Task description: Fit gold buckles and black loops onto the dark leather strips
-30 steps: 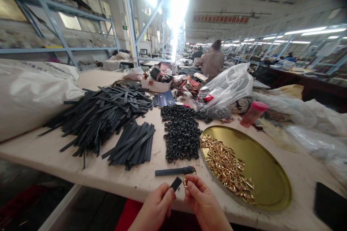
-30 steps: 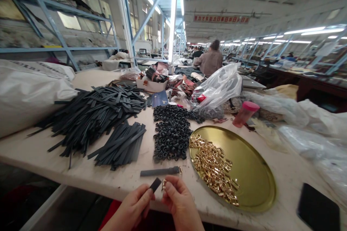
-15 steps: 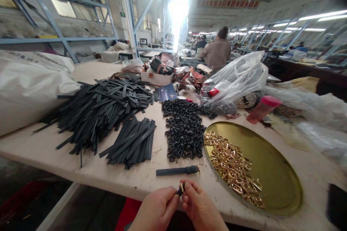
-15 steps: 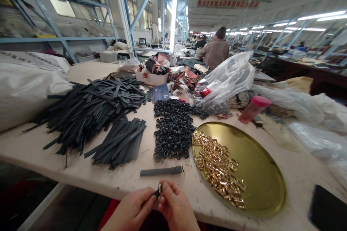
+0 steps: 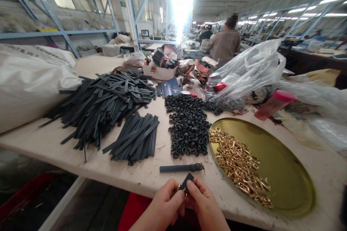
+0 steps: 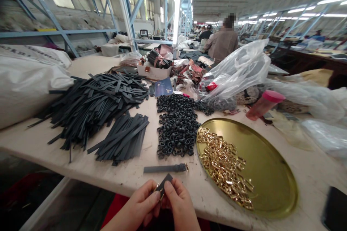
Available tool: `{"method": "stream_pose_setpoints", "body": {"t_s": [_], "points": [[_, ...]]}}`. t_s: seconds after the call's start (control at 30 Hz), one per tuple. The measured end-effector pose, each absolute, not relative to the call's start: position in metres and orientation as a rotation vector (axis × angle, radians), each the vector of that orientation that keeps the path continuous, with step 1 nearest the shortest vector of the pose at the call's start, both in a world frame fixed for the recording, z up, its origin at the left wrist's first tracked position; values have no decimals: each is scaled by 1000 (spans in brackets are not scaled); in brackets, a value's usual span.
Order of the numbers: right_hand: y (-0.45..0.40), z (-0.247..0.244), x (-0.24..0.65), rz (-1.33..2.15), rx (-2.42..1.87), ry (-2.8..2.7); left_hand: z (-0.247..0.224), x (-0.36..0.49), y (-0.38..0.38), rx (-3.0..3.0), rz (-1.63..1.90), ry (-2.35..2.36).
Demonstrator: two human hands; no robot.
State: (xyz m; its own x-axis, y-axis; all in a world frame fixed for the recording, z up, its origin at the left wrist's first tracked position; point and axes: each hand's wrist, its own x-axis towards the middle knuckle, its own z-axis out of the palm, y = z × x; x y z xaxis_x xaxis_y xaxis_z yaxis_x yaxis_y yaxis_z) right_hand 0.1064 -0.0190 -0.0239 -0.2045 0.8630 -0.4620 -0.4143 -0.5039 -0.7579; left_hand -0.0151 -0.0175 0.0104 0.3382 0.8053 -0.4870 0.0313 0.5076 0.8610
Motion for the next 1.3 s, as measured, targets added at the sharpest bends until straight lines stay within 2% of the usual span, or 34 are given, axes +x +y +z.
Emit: {"method": "stream_pose_setpoints", "body": {"t_s": [0.33, 0.5, 0.6, 0.8, 1.13, 1.2, 1.3], "points": [[-21, -5, 110, 1317, -1405, -1140, 12, -7, -21, 860, 665, 1162], [-31, -7, 117, 932, -1408, -1406, 8, -5, -28, 914, 698, 1228], [-33, -8, 122, 1064, -1349, -1460, 11, -4, -34, 1015, 732, 1318], [-36, -7, 125, 1546, -1247, -1076, 25, -10, -43, 1128, 610, 1253], [-29, -14, 138, 1608, -1131, -1395, 11, -17, -34, 1253, 677, 1127], [-7, -5, 150, 1425, -1240, -1557, 9, -17, -28, 1270, 653, 1182], [37, 7, 163, 791, -1525, -1927, 0, -14, -17, 1197, 699, 1283]]}}
